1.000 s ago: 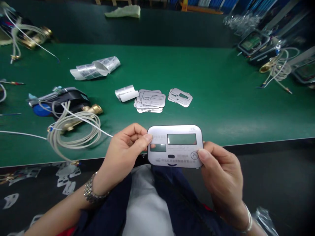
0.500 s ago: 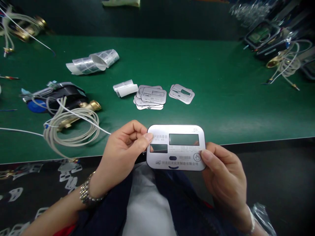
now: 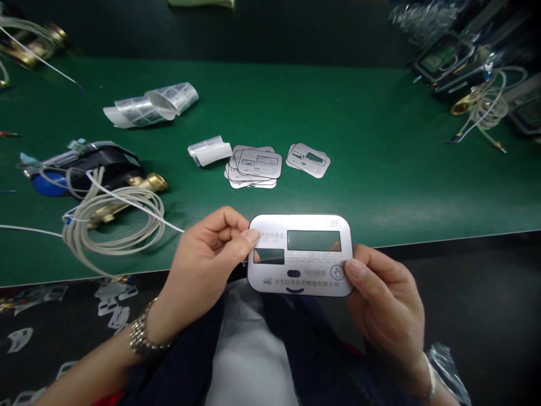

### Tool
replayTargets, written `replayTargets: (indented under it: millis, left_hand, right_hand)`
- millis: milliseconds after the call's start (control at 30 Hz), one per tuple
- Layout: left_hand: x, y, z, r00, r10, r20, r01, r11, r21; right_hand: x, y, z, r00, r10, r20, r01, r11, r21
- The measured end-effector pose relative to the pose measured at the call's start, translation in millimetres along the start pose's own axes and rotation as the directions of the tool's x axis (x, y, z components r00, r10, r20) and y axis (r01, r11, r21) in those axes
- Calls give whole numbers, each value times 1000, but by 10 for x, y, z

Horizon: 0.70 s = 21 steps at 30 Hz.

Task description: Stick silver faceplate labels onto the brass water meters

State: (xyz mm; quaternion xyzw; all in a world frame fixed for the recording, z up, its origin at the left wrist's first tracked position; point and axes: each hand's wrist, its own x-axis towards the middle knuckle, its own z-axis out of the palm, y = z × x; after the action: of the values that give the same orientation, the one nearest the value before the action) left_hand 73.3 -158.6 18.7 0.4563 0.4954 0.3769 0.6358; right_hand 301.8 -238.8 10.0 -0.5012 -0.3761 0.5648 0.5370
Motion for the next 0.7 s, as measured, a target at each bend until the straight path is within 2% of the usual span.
replayTargets:
  millis: [333,700]
  left_hand:
    - [-39,17,18,1000,21,20,-19,996,-85]
    - [-72,67,43,999,38,11,-38,997,-74]
  right_hand:
    - [-20,14,-30,1000,11,-26,-11,1000,-7]
    - [-44,24,-30,999,31,-38,-32,999,-6]
